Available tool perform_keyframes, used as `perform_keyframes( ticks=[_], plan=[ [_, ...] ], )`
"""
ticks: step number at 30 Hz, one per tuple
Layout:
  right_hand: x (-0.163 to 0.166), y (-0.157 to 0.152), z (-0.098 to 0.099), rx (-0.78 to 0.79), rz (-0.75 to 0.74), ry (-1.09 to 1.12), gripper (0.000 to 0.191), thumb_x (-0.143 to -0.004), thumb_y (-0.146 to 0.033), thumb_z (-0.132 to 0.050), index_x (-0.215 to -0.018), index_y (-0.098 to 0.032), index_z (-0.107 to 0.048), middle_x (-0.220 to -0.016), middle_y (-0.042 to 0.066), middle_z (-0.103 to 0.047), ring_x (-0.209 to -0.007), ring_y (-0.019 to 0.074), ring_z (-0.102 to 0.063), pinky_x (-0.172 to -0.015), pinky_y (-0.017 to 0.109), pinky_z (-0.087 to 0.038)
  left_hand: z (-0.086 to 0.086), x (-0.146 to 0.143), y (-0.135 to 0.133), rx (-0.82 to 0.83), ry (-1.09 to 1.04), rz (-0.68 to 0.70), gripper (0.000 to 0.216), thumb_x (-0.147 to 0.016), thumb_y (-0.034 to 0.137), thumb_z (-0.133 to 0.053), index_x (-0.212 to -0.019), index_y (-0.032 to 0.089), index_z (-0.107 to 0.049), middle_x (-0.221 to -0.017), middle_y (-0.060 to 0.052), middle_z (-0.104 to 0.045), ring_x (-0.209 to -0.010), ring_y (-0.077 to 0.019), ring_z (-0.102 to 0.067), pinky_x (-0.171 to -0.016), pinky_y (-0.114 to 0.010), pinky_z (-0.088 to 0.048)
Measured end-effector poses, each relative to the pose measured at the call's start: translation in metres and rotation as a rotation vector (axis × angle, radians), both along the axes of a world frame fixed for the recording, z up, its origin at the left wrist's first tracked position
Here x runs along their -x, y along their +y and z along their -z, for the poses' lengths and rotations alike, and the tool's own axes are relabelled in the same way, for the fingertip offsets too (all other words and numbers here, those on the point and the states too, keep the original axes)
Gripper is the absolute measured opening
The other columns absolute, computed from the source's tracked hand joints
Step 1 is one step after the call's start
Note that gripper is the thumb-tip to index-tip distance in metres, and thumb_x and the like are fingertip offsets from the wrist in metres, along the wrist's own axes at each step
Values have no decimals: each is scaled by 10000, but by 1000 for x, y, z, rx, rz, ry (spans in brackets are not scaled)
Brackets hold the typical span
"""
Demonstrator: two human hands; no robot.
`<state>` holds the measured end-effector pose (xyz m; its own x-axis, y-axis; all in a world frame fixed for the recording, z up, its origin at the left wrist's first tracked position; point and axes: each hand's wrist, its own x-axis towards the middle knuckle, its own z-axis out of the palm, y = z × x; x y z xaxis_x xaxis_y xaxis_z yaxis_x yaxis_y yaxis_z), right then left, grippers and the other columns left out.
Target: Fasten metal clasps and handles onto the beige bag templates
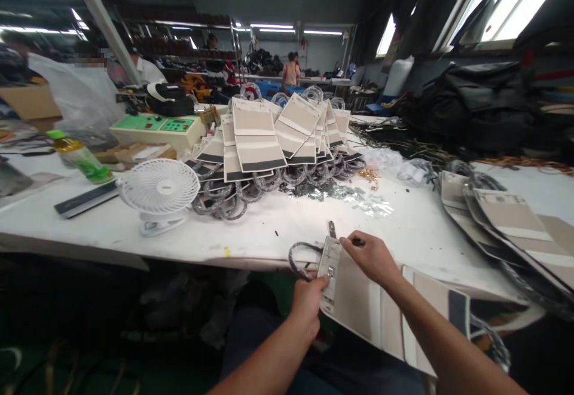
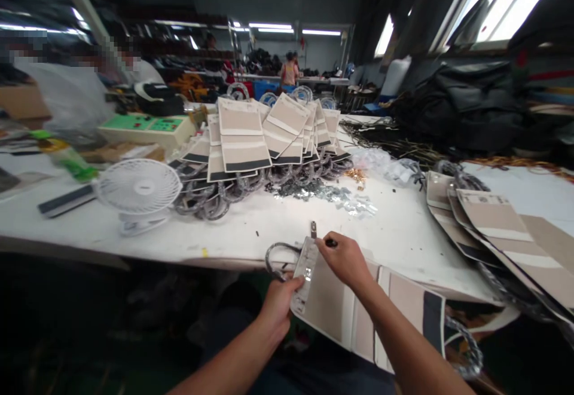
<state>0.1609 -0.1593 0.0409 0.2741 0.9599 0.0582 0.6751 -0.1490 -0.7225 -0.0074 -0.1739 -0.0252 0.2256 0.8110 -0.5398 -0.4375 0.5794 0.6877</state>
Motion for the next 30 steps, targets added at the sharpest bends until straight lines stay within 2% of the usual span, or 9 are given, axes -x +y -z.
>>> perform_keyframes(
  ticks=[4,8,11,13,15,17,19,21,30],
  plan=[
    [-7,-2,17,148,-15,-297,160,-905,-392,-660,-920,-282,-776,-905,6,-784,-839,224,-705,-711,297,-433,-4,9,0,49,-26,91,406,-632,293,-852,-960,69,-769,-801,-143,-784,-752,-285,-760,-673,-329,-576],
    [-2,-8,33,72,4,-382,203,-981,-379,-597,-1028,-318,-785,-1074,-7,-783,-953,213,-724,-756,290,-443,-9,43,-8,-94,131,236,571,-759,479,-793,-1199,130,-691,-1124,-166,-768,-972,-317,-748,-685,-339,-592],
    [-1,-6,33,73,10,-383,227,-1002,-384,-576,-1025,-320,-792,-1065,-9,-783,-944,212,-728,-748,292,-435,-18,74,-9,-518,651,-8,613,-855,486,-712,-1374,190,-580,-1358,-166,-664,-1168,-325,-677,-826,-400,-611],
    [-2,-2,31,80,6,-375,238,-1004,-389,-571,-1023,-312,-796,-1062,1,-788,-944,223,-728,-752,299,-433,-28,81,-1,-895,948,-38,585,-913,400,-656,-1454,217,-528,-1461,-157,-598,-1300,-333,-604,-1036,-486,-550],
    [-3,3,27,91,4,-362,232,-992,-382,-584,-1004,-300,-800,-1049,11,-794,-946,237,-727,-758,306,-435,-39,73,15,-1237,1094,154,586,-939,306,-609,-1509,231,-497,-1531,-139,-556,-1417,-336,-516,-1188,-543,-427],
    [-4,7,24,107,3,-345,209,-972,-362,-606,-975,-292,-803,-1029,17,-800,-943,244,-729,-761,309,-439,-46,55,35,-1412,1147,432,631,-922,263,-609,-1538,220,-480,-1557,-132,-543,-1468,-331,-469,-1234,-563,-367],
    [-5,9,23,114,6,-332,191,-959,-347,-622,-960,-289,-804,-1012,17,-803,-936,245,-733,-762,309,-443,-47,37,54,-1414,1194,657,658,-889,268,-644,-1527,197,-501,-1549,-137,-555,-1457,-329,-488,-1230,-573,-372],
    [-4,9,23,105,13,-337,190,-962,-349,-623,-969,-290,-803,-1008,20,-801,-932,244,-736,-762,309,-445,-43,25,67,-1377,1237,780,658,-877,286,-663,-1512,186,-521,-1554,-136,-552,-1446,-321,-504,-1234,-569,-365],
    [12,-1,35,86,73,-480,223,-1013,-261,-534,-988,-249,-755,-1007,58,-743,-906,239,-729,-727,302,-439,-34,22,81,-1454,1367,848,572,-959,348,-568,-1513,211,-539,-1556,-99,-556,-1425,-284,-513,-1226,-511,-353]
  ],
)
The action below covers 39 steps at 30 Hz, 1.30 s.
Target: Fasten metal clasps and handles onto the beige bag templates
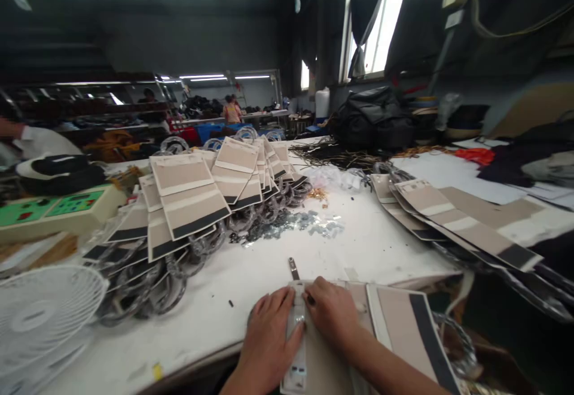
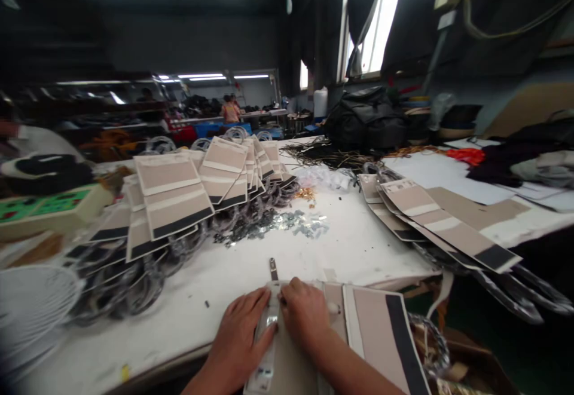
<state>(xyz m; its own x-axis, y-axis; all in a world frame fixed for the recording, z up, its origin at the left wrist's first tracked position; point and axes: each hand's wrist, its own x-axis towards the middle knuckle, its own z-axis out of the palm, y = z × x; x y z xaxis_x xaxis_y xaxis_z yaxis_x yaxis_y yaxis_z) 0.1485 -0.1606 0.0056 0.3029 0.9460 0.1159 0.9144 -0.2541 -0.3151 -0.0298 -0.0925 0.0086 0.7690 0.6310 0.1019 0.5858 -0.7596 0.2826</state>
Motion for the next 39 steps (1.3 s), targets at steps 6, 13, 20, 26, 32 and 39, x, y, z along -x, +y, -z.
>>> perform_keyframes(
  ticks=[6,13,20,26,32,39],
  plan=[
    [9,8,-6,65,-6,19,163,-912,-187,-619,-1018,-204,-741,-1067,91,-738,-962,286,-730,-774,331,-490,16,-6,17,-95,41,33,535,-991,410,-516,-1483,209,-575,-1515,-110,-596,-1384,-300,-550,-1164,-504,-405],
    [17,12,-16,87,-21,19,223,-920,-155,-591,-1066,-170,-759,-1103,139,-744,-1007,321,-737,-824,372,-530,12,-4,15,-156,41,69,508,-981,387,-537,-1466,245,-587,-1474,-105,-631,-1342,-308,-583,-1141,-494,-415],
    [1,9,-24,46,-57,35,181,-895,-240,-638,-951,-221,-809,-1007,83,-797,-912,247,-750,-777,298,-498,-2,1,4,-80,15,40,534,-980,395,-560,-1492,242,-561,-1499,-104,-601,-1345,-301,-557,-1161,-489,-389],
    [-107,34,-31,43,191,52,334,-977,-430,-564,-1157,-272,-797,-1143,61,-799,-996,238,-728,-793,307,-497,-2,2,2,-26,-11,18,567,-964,390,-583,-1510,246,-532,-1496,-85,-590,-1339,-294,-531,-1165,-496,-372],
    [-207,81,-19,114,425,61,400,-927,-428,-604,-1254,-271,-772,-1303,100,-743,-1122,292,-695,-827,345,-509,1,0,7,-10,-28,22,600,-927,384,-628,-1505,255,-533,-1485,-77,-595,-1337,-300,-525,-1164,-483,-373],
    [-224,113,9,153,468,70,241,-853,-393,-652,-966,-289,-838,-1068,74,-791,-963,263,-700,-719,310,-469,7,-1,11,0,-30,33,636,-903,399,-654,-1508,250,-529,-1487,-79,-591,-1338,-315,-510,-1163,-489,-360]
  ],
)
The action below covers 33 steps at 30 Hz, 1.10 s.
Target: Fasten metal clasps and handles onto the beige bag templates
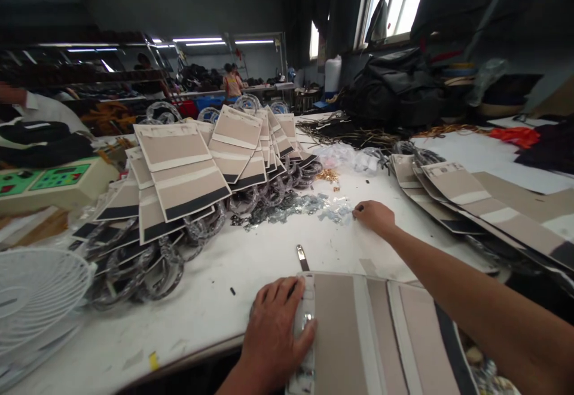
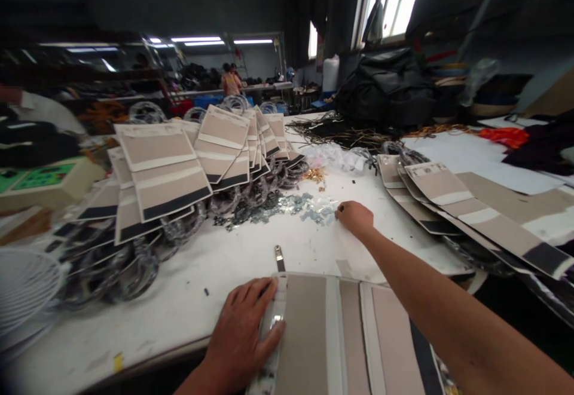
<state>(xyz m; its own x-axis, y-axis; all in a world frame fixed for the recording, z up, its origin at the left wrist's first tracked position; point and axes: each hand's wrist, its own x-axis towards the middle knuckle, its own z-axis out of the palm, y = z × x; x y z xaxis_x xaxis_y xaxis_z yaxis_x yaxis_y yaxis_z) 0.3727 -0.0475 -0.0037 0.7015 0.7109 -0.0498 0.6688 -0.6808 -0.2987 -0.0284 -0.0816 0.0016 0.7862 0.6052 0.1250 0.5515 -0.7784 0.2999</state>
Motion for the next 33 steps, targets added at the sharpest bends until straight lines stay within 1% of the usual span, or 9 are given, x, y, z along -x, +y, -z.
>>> perform_keyframes(
  ticks=[5,11,15,19,24,27,28,30,33],
  plan=[
    [-9,7,1,2,9,19,228,-801,-329,-669,-950,-293,-837,-1021,55,-790,-879,234,-688,-665,291,-451,-2,-1,0,20,-20,11,631,-903,415,-650,-1497,232,-539,-1485,-95,-586,-1344,-319,-500,-1162,-495,-352],
    [-8,12,-8,37,-16,37,163,-767,-258,-724,-879,-198,-826,-919,112,-773,-760,228,-665,-648,311,-445,-4,0,-4,55,-36,18,651,-904,439,-661,-1506,236,-521,-1497,-88,-576,-1362,-312,-479,-1168,-483,-335],
    [-1,9,-16,59,-30,8,186,-788,-240,-734,-921,-134,-808,-947,169,-757,-790,235,-647,-668,328,-422,-3,0,-6,51,-33,26,649,-913,477,-655,-1500,233,-520,-1487,-88,-582,-1350,-312,-487,-1152,-489,-344],
    [12,-7,-32,25,-100,-10,239,-865,-289,-667,-996,-134,-793,-1019,178,-744,-791,206,-602,-676,343,-393,-1,0,-8,18,-26,35,633,-935,517,-618,-1487,223,-520,-1467,-84,-591,-1331,-306,-501,-1127,-497,-371],
    [56,-45,-61,-73,-281,133,350,-908,-454,-663,-1149,-220,-763,-770,47,-705,-624,153,-562,-599,304,-395,1,0,-8,-1,-11,43,655,-948,552,-588,-1497,206,-498,-1468,-76,-587,-1319,-303,-499,-1111,-511,-379],
    [99,-69,-72,-54,-387,351,415,-846,-529,-736,-1109,-213,-793,-576,-8,-605,-500,138,-475,-509,289,-340,2,0,-7,-2,-11,39,657,-945,556,-590,-1493,205,-500,-1470,-75,-587,-1324,-304,-495,-1105,-511,-379],
    [114,-75,-73,-32,-421,419,429,-830,-540,-741,-1088,-202,-803,-537,-15,-577,-484,137,-463,-498,285,-331,2,0,-7,-2,-13,37,656,-944,554,-591,-1491,205,-501,-1467,-76,-590,-1322,-304,-497,-1103,-510,-378],
    [139,-83,-71,16,-486,569,442,-815,-542,-744,-1064,-183,-812,-559,-1,-609,-511,145,-501,-510,280,-360,2,0,-7,2,-20,35,655,-941,550,-593,-1488,201,-503,-1458,-80,-599,-1317,-302,-502,-1102,-507,-375],
    [160,-84,-59,77,-526,715,447,-808,-540,-734,-1049,-173,-813,-591,13,-646,-539,156,-535,-529,279,-394,2,1,-6,7,-32,39,668,-935,559,-596,-1487,194,-502,-1442,-84,-610,-1310,-302,-508,-1099,-502,-375]
  ],
)
